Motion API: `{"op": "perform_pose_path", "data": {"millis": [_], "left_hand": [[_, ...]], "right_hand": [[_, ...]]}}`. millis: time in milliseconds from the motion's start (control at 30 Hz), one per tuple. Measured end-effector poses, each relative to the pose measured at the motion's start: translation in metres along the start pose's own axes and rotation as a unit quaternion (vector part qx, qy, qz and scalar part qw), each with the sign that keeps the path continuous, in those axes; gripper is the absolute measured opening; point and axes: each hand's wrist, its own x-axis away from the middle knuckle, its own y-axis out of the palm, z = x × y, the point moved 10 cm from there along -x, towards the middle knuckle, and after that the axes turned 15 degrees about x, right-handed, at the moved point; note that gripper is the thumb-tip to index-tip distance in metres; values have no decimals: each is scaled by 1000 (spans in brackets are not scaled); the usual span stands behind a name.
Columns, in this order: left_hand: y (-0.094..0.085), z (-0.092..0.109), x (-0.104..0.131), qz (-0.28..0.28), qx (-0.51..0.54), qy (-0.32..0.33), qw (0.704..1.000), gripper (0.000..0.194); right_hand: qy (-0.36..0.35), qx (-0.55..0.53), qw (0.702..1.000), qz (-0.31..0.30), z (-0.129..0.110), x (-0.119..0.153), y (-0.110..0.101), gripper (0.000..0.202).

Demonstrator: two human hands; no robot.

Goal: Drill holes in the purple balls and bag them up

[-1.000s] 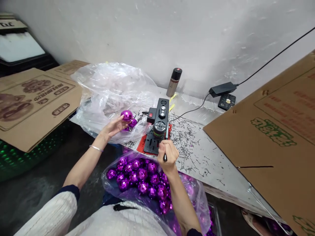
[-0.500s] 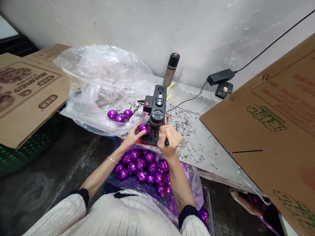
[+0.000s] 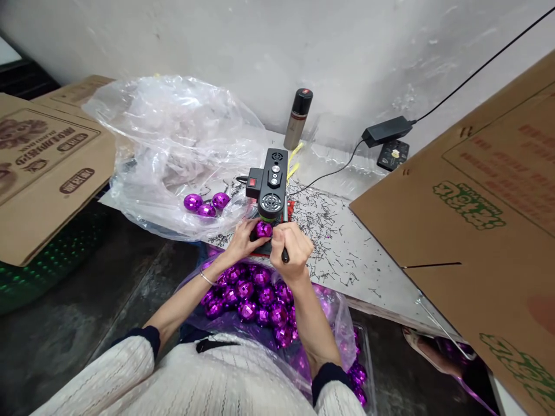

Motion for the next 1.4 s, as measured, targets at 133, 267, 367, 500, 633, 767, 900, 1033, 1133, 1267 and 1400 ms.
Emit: {"op": "perform_pose_path", "data": {"millis": [133, 267, 367, 500, 633, 767, 900, 1033, 1133, 1267, 1400], "left_hand": [[7, -5, 0, 30, 12, 2, 999, 64], [11, -8, 2, 35, 13, 7, 999, 63], [11, -9, 3, 37, 14, 3, 999, 62], [10, -11, 4, 36, 15, -7, 999, 62], [10, -10, 4, 34, 13, -6, 999, 61], [10, -10, 3, 33, 9, -5, 999, 61], [10, -10, 4, 34, 12, -2, 999, 63], [9, -10, 4, 37, 7, -3, 999, 63], [9, -10, 4, 41, 7, 11, 999, 64], [9, -10, 4, 53, -2, 27, 998, 63], [10, -11, 4, 55, -10, 35, 998, 62]], "right_hand": [[6, 4, 1000, -2, -1, 3, 0, 25], [1, 7, 1000, 13, -2, 13, 1, 25], [-9, 5, 1000, 22, -1, 25, 5, 23], [-19, -2, 999, 32, 2, 40, 11, 23], [-11, -10, 999, 44, 7, 49, 15, 25], [-8, -21, 998, 60, 10, 55, 17, 27], [3, -26, 998, 60, 14, 62, 20, 27], [1, -25, 998, 64, 14, 65, 20, 28], [-6, -26, 998, 63, 14, 64, 20, 28], [-9, -16, 998, 58, 14, 65, 22, 29], [-14, -11, 998, 66, 15, 66, 22, 30]]}}
